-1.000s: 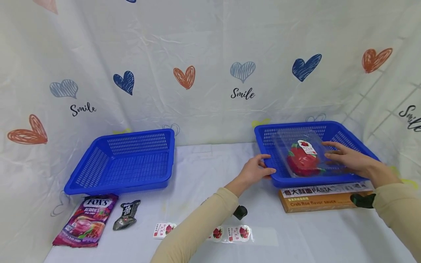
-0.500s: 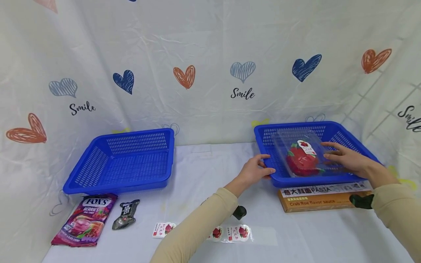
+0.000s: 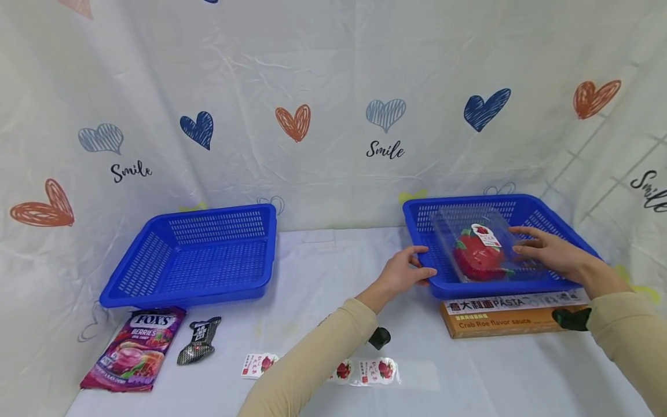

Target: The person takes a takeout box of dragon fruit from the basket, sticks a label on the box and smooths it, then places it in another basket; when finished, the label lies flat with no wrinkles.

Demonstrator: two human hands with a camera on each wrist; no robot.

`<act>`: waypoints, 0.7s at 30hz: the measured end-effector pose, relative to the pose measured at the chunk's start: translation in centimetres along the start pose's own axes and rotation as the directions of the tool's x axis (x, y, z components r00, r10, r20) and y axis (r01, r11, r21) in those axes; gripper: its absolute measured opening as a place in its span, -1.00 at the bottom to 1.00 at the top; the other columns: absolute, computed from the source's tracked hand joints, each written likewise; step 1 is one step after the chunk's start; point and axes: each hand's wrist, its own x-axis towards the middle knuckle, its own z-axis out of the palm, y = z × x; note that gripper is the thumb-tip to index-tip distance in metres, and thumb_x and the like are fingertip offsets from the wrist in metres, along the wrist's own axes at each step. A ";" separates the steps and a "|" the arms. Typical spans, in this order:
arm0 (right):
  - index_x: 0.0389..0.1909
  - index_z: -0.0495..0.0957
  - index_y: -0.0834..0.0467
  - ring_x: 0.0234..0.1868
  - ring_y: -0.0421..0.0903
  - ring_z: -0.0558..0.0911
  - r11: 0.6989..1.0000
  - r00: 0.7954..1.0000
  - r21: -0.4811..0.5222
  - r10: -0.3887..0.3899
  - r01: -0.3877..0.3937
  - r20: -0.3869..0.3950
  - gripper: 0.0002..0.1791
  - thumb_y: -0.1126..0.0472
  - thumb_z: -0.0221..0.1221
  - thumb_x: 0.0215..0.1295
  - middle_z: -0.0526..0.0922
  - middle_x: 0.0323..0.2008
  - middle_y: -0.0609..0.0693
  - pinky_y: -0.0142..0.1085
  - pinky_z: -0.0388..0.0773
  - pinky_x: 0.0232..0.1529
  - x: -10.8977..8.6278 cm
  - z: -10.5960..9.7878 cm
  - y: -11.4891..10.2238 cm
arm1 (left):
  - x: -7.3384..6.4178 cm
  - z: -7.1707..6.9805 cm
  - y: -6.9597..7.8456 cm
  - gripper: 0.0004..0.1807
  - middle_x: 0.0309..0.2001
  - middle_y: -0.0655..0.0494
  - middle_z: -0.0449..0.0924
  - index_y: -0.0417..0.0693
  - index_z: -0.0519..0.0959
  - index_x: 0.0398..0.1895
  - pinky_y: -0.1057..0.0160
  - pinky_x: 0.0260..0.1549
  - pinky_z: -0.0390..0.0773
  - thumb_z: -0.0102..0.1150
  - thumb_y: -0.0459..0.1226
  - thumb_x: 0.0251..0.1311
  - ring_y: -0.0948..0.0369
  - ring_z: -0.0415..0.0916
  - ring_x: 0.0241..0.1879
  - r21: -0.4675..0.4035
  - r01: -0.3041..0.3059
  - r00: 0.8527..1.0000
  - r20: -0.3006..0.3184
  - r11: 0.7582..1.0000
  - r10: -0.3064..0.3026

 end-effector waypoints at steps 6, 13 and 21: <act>0.52 -0.19 0.23 0.19 0.50 0.32 1.000 1.000 -0.010 0.006 -0.006 -0.015 -0.17 -0.11 -0.04 0.50 0.04 0.31 0.61 0.20 0.47 0.03 0.0 0.0 0.1 | 0.0 0.0 0.0 -0.44 -0.33 0.09 0.45 0.07 0.47 0.26 0.13 -0.21 0.64 0.35 -0.29 0.17 0.18 0.66 -0.46 -0.024 -0.003 1.000 0.001 1.000 0.003; 0.52 -0.19 0.24 0.18 0.45 0.37 1.000 1.000 -0.001 -0.009 0.009 -0.022 -0.17 -0.10 -0.03 0.50 0.07 0.31 0.61 0.16 0.49 0.04 0.0 0.1 0.2 | 0.0 0.0 0.0 -0.45 -0.33 0.09 0.46 0.10 0.48 0.26 0.13 -0.20 0.64 0.35 -0.27 0.17 0.19 0.66 -0.45 -0.015 0.006 1.000 -0.003 1.000 -0.006; 0.52 -0.19 0.24 0.19 0.45 0.36 1.000 1.000 0.023 -0.004 0.004 -0.022 -0.17 -0.10 -0.04 0.50 0.08 0.31 0.60 0.13 0.50 0.04 -0.2 0.2 0.1 | 0.0 0.1 -0.1 -0.44 -0.35 0.11 0.47 0.10 0.48 0.26 0.19 -0.26 0.65 0.36 -0.27 0.17 0.20 0.65 -0.47 0.002 -0.001 1.000 -0.008 1.000 0.001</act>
